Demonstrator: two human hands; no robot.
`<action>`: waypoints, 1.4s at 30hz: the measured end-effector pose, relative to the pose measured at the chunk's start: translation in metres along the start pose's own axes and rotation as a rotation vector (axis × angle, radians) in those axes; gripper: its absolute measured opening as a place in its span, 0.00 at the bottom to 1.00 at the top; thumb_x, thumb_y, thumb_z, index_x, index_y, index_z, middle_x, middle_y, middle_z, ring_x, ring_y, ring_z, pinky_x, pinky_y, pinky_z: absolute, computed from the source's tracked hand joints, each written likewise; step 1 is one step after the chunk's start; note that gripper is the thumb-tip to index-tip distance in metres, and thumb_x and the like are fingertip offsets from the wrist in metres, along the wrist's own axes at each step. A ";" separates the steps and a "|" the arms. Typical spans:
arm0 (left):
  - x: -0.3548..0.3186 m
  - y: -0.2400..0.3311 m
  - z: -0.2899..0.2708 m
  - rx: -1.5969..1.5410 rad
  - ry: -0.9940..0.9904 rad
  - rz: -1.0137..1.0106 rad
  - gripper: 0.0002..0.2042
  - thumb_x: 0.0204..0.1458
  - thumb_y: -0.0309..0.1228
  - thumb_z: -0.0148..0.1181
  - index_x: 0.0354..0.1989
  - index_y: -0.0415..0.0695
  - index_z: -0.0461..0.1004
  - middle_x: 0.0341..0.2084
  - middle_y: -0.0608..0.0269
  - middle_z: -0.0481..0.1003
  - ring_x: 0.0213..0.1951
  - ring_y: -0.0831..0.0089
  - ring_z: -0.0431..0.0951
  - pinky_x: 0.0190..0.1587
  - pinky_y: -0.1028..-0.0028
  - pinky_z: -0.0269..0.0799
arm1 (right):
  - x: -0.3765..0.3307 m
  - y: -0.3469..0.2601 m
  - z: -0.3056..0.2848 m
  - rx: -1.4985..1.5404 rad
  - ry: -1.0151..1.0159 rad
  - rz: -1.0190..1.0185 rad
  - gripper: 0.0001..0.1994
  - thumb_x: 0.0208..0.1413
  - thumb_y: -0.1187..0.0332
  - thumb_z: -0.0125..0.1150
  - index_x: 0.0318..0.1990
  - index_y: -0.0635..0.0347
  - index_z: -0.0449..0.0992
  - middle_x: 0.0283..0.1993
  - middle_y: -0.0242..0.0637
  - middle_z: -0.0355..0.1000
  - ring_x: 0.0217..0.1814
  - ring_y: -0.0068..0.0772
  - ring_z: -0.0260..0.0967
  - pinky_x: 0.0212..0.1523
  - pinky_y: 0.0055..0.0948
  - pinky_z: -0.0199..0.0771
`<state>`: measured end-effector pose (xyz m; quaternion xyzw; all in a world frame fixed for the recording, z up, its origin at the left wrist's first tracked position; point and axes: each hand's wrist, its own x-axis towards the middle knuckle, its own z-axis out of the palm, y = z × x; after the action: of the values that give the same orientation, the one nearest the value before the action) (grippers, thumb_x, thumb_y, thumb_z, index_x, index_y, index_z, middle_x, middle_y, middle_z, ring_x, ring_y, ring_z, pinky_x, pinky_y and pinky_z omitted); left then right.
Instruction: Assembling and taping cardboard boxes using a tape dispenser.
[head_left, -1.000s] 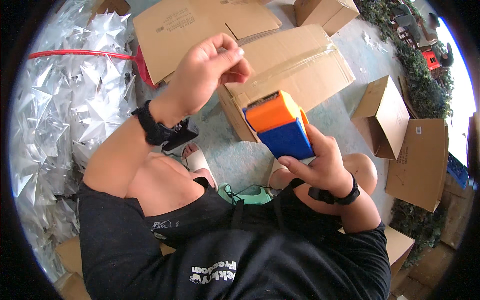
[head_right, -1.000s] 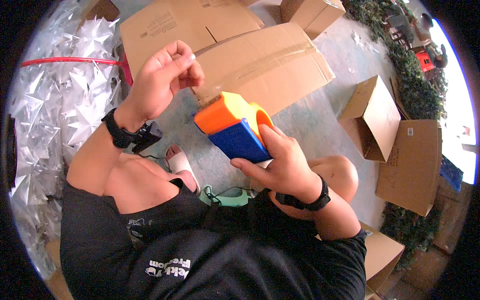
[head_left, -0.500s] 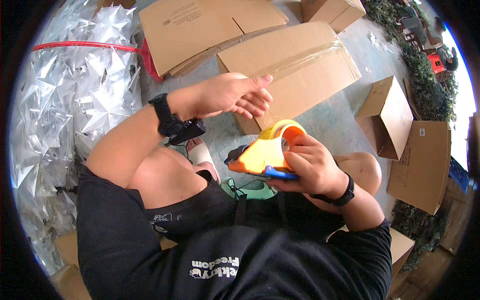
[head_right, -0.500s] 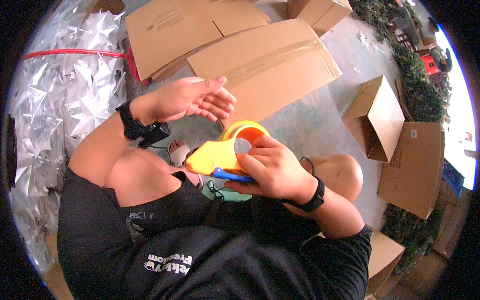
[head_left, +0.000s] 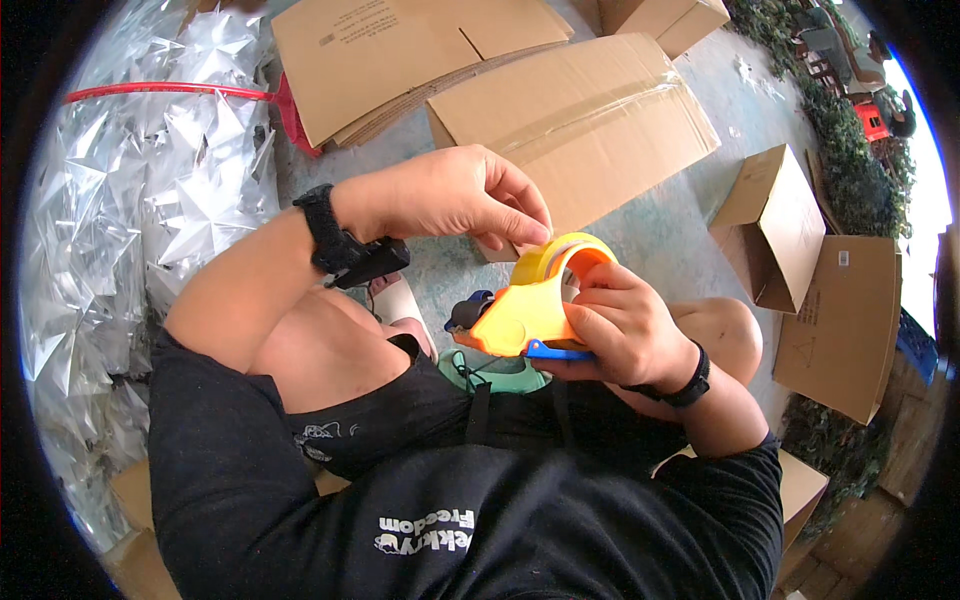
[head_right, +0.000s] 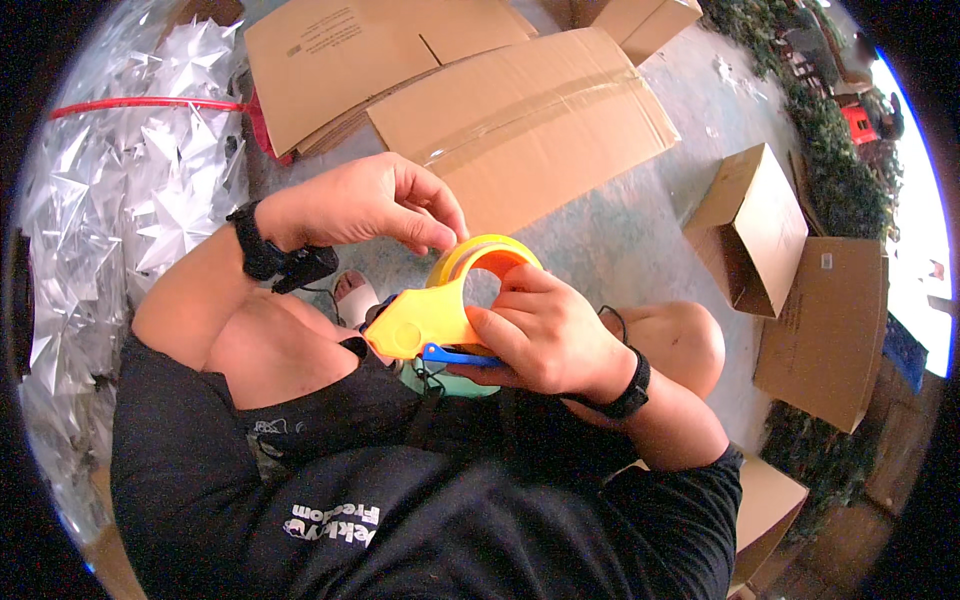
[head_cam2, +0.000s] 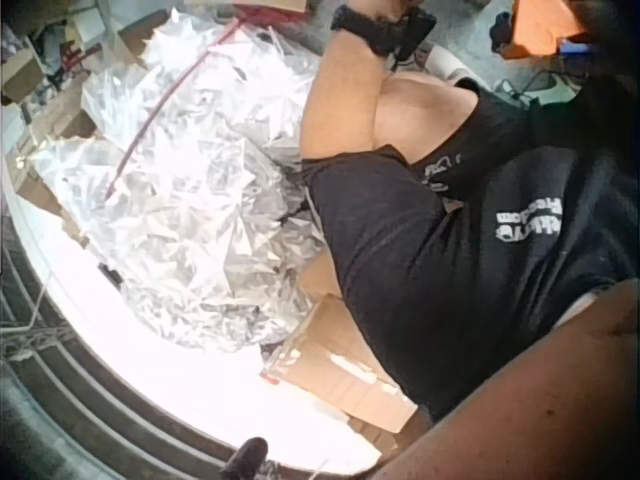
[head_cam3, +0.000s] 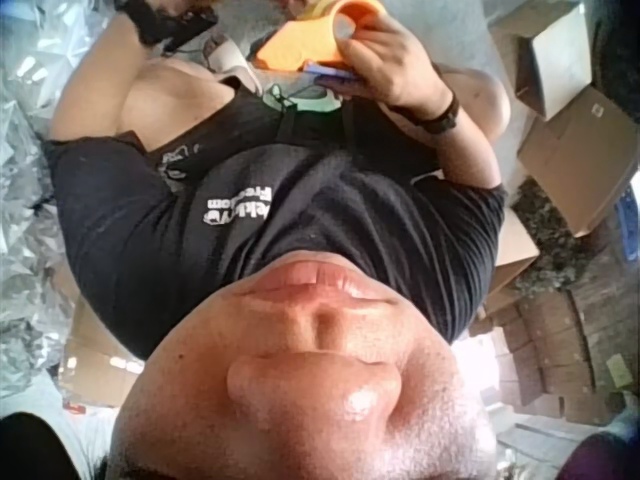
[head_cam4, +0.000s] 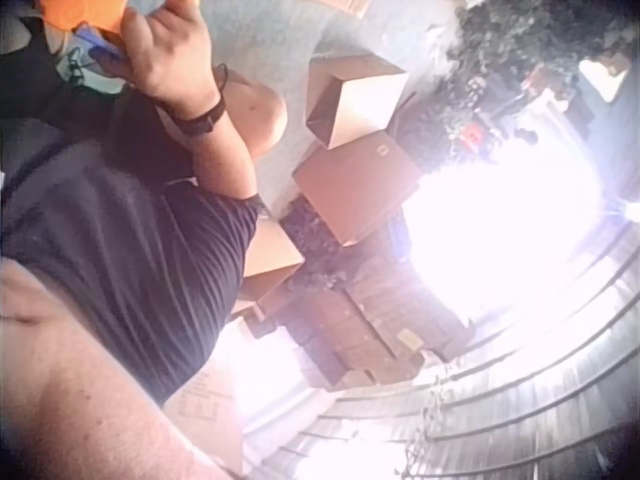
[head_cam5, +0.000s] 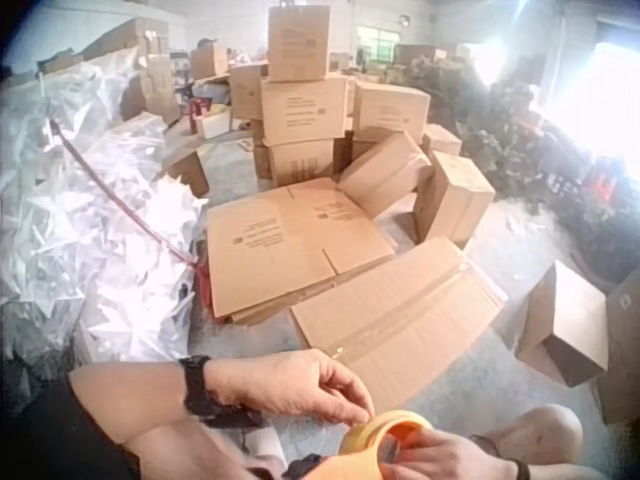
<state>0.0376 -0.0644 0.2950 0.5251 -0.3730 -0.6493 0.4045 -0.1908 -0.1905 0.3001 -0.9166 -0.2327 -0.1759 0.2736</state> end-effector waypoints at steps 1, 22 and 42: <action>0.001 -0.001 0.000 0.001 -0.001 -0.003 0.15 0.54 0.38 0.69 0.41 0.38 0.80 0.33 0.63 0.81 0.36 0.78 0.81 0.41 0.79 0.76 | 0.000 0.000 0.000 0.001 0.002 0.001 0.17 0.46 0.63 0.72 0.36 0.66 0.74 0.20 0.31 0.64 0.21 0.32 0.68 0.37 0.33 0.73; -0.007 0.020 -0.077 -0.001 0.623 0.272 0.04 0.61 0.30 0.58 0.35 0.43 0.73 0.25 0.70 0.74 0.29 0.82 0.76 0.30 0.79 0.76 | 0.006 -0.027 -0.029 0.929 0.237 1.175 0.18 0.64 0.61 0.61 0.51 0.69 0.73 0.37 0.29 0.74 0.35 0.17 0.69 0.37 0.21 0.71; 0.004 -0.056 -0.141 0.402 0.403 -0.748 0.19 0.63 0.46 0.51 0.38 0.41 0.77 0.34 0.60 0.80 0.35 0.68 0.82 0.33 0.70 0.78 | -0.062 -0.070 -0.024 0.956 0.031 1.219 0.19 0.64 0.57 0.60 0.45 0.70 0.75 0.33 0.30 0.72 0.35 0.18 0.66 0.39 0.25 0.71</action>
<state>0.1681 -0.0540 0.2185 0.8070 -0.1905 -0.5504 0.0975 -0.2833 -0.1732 0.3201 -0.6625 0.2660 0.1123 0.6912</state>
